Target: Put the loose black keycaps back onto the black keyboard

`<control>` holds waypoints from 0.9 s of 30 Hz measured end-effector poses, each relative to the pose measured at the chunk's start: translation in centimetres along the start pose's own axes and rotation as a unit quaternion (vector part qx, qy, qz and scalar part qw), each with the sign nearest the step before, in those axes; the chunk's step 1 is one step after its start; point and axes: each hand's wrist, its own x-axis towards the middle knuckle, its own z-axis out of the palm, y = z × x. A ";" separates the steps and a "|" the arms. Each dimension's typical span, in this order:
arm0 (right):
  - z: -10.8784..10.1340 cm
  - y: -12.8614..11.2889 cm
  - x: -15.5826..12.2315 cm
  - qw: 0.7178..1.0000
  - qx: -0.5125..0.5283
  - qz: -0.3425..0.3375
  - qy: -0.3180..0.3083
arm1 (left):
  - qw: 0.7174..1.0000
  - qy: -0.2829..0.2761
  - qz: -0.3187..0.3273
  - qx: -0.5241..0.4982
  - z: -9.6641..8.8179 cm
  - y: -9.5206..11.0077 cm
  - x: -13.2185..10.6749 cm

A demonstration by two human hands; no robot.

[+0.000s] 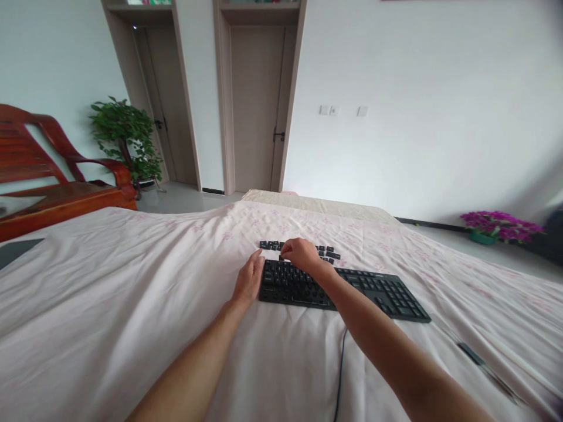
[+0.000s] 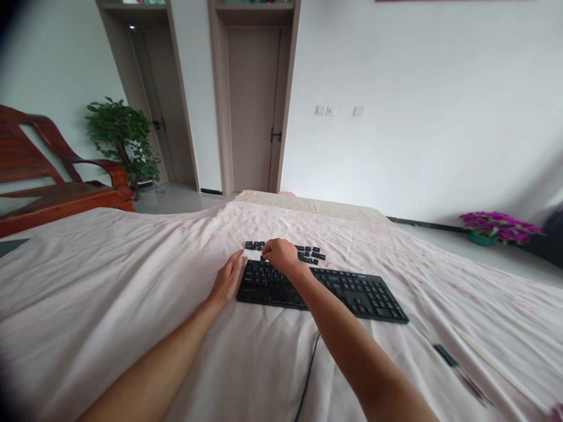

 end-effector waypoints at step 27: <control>1.2 -0.7 -5.5 0.995 0.058 -0.080 0.011 | 1.000 -0.006 0.009 0.020 -0.2 0.2 -0.1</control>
